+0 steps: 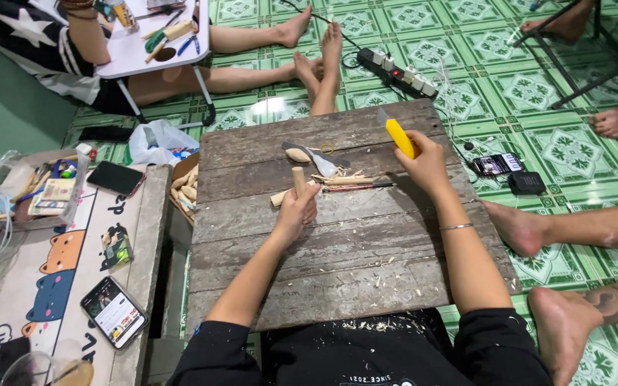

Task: The person whittles a small wooden stick using a utility knife while sitting on the floor.

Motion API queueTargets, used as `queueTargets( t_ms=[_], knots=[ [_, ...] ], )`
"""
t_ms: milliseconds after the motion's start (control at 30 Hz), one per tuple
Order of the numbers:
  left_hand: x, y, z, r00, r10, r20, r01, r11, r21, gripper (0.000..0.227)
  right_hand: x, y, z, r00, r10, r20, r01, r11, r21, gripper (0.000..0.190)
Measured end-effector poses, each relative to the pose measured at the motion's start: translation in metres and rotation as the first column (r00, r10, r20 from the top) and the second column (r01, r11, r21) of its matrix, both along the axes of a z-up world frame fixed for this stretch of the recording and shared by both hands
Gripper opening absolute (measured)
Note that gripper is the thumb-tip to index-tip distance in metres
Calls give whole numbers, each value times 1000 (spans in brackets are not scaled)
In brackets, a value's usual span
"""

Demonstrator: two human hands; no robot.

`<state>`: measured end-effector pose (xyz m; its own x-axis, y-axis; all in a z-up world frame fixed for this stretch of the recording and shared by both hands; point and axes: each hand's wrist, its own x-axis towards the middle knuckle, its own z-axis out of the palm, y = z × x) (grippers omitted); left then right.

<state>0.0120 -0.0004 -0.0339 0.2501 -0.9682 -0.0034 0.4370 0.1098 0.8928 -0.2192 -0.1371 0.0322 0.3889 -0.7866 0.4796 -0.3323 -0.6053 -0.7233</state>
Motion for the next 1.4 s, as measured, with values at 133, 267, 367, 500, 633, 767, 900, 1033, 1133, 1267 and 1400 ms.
queueTargets(
  t_ms=[133,267,367,500,633,767,900,1033,1133,1267,1400],
  knots=[
    [-2,-7,0,1000,5,-30,-5,1000,-7,42,-1,-8,0,999,5,40,-6,999,34,32],
    [-2,-11,3,997,-3,-71,2,1000,-15,41,0,-13,1,995,-6,101,-3,996,91,33],
    [-1,-10,6,997,-15,-82,14,1000,-19,40,1,-7,15,987,-8,161,-14,991,135,35],
    [9,-4,11,999,-37,-28,37,999,-14,41,-14,9,46,973,90,212,-118,985,124,37],
    [33,34,27,999,-52,-8,52,999,3,39,-52,41,72,991,90,96,-101,987,124,37],
    [62,90,22,991,-129,-34,133,984,117,23,-86,80,100,905,-55,-422,82,996,45,40],
    [80,146,15,970,38,-241,3,986,169,23,-133,98,80,760,-181,-624,293,953,80,48],
    [80,202,18,820,357,-448,-235,923,304,16,-180,111,25,687,-259,-679,372,928,23,49],
    [83,229,-5,711,518,-476,-432,855,285,15,-204,125,-36,822,-364,-438,369,926,-78,53],
    [55,243,-9,702,682,-203,-660,731,173,7,-209,156,-89,857,-507,-95,482,852,-204,37],
    [34,246,-25,662,747,-58,-749,662,-20,8,-209,164,-123,838,-545,35,539,816,-207,30]
  ],
)
